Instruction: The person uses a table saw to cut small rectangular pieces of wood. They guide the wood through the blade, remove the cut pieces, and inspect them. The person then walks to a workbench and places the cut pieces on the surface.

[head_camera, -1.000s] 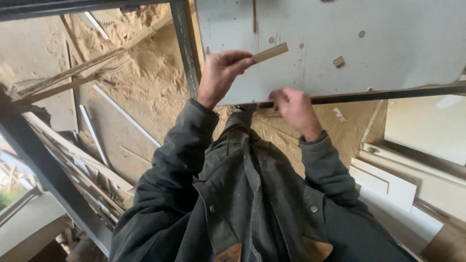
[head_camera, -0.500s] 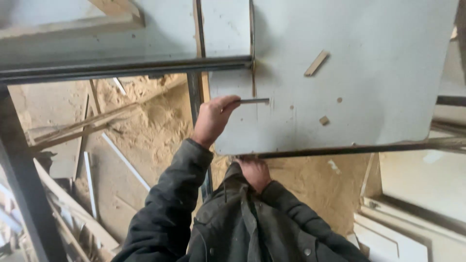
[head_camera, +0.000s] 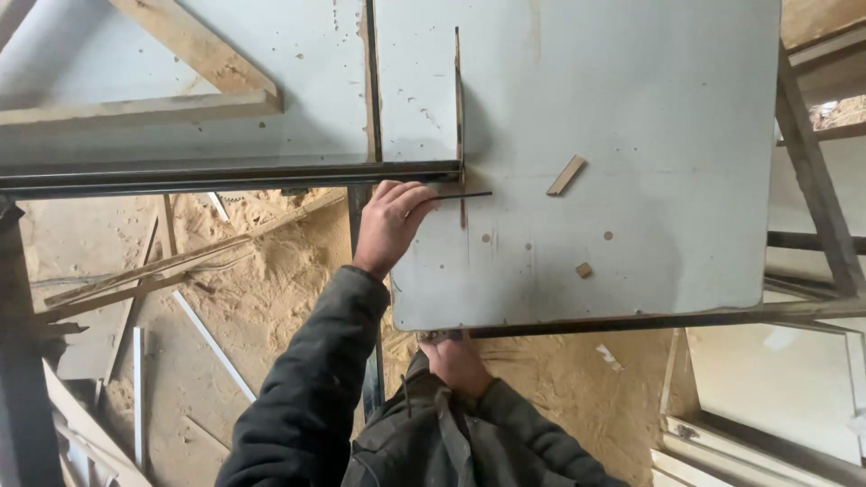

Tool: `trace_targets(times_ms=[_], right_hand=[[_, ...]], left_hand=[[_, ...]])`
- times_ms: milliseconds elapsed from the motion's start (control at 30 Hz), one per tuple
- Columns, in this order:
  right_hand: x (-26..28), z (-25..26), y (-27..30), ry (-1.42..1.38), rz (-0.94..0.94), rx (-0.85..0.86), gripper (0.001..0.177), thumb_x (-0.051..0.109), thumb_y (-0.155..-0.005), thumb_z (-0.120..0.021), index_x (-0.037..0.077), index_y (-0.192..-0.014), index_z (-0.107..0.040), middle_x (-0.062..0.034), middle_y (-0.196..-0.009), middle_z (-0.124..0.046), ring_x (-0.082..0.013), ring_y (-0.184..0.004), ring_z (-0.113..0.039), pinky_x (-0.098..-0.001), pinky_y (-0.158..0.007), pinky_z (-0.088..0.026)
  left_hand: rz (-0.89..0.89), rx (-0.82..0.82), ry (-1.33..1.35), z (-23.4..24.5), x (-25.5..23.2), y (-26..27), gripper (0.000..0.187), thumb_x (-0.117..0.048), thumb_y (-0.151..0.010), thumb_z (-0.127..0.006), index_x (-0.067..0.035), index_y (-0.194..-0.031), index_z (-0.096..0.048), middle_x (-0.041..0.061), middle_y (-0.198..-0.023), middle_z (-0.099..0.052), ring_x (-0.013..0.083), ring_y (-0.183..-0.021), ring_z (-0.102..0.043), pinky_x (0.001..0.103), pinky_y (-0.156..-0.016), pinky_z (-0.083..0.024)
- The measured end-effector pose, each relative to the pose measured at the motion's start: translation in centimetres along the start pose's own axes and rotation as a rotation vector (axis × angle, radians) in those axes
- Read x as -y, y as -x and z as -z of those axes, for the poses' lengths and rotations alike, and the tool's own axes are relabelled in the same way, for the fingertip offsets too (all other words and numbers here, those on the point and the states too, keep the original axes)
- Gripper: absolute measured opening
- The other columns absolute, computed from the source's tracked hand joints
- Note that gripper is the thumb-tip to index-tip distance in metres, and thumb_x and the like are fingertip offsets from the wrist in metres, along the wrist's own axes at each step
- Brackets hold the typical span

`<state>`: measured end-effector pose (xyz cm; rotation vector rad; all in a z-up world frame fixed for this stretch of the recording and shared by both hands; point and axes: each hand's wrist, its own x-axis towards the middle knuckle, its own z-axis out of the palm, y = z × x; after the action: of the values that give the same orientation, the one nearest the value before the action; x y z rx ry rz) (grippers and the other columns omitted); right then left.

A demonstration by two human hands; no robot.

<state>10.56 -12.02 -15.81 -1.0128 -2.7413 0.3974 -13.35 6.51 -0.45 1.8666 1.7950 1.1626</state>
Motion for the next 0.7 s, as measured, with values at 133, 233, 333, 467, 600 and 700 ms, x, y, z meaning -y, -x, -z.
trace_targets(times_ms=[133,233,333,467,600,700], right_hand=[[-4.4,11.6,-5.4,-0.483,-0.444,0.378,0.034,0.034,-0.109,-0.057,0.006,-0.101,-0.072,-0.007,-0.081,-0.069,-0.0177,-0.062,-0.06,-0.0321,-0.056,-0.052],[-7.6,17.5,-10.0,-0.375,-0.358,-0.328,0.022,0.015,-0.1,-0.073,0.005,-0.118,-0.066,-0.0025,-0.09,-0.069,-0.0092,-0.072,-0.063,-0.023,-0.059,-0.054],[-8.2,23.1,-13.8,-0.15,-0.229,-0.447,0.046,0.017,-0.092,-0.08,-0.003,-0.13,-0.062,-0.0128,-0.105,-0.066,-0.018,-0.081,-0.062,-0.0288,-0.064,-0.056],[-9.0,23.7,-14.9,-0.07,-0.048,-0.423,0.039,0.006,-0.091,-0.083,0.003,-0.127,-0.066,-0.0089,-0.111,-0.064,-0.0253,-0.093,-0.066,-0.036,-0.079,-0.058],[-9.2,24.3,-15.5,-0.08,-0.031,-0.34,0.038,0.003,-0.086,-0.085,0.0,-0.121,-0.07,-0.0105,-0.106,-0.064,-0.0267,-0.089,-0.065,-0.0367,-0.078,-0.056],[-9.8,23.5,-15.1,-0.089,-0.064,-0.365,0.035,-0.001,-0.088,-0.083,0.001,-0.12,-0.071,-0.0098,-0.104,-0.065,-0.0259,-0.09,-0.065,-0.0366,-0.078,-0.057]], left_hand=[[-0.036,0.021,0.007,0.2,1.5,-0.6,0.016,-0.015,-0.089,-0.08,-0.009,-0.103,-0.078,0.004,-0.108,-0.077,0.0235,-0.099,-0.068,0.036,-0.089,-0.057],[-0.036,0.053,0.073,0.3,1.4,-1.1,0.015,-0.016,-0.088,-0.081,-0.01,-0.102,-0.078,0.003,-0.107,-0.077,0.0225,-0.1,-0.068,0.035,-0.089,-0.057],[-0.091,0.153,0.115,0.7,-0.4,-1.1,0.017,-0.016,-0.086,-0.083,-0.009,-0.101,-0.079,0.003,-0.105,-0.077,0.0234,-0.097,-0.067,0.036,-0.088,-0.056],[-0.096,0.213,0.226,0.8,-1.1,-1.2,0.015,-0.015,-0.088,-0.082,-0.009,-0.102,-0.079,0.003,-0.103,-0.077,0.022,-0.098,-0.068,0.036,-0.089,-0.057],[-0.04,0.243,0.284,0.5,-1.3,-1.3,0.016,-0.015,-0.088,-0.082,-0.009,-0.102,-0.078,0.004,-0.104,-0.077,0.0207,-0.099,-0.069,0.033,-0.087,-0.058],[0.031,0.322,0.285,0.3,-1.1,-1.4,0.021,-0.026,-0.092,-0.078,-0.011,-0.106,-0.078,0.004,-0.107,-0.078,0.0207,-0.102,-0.07,0.034,-0.092,-0.059]])
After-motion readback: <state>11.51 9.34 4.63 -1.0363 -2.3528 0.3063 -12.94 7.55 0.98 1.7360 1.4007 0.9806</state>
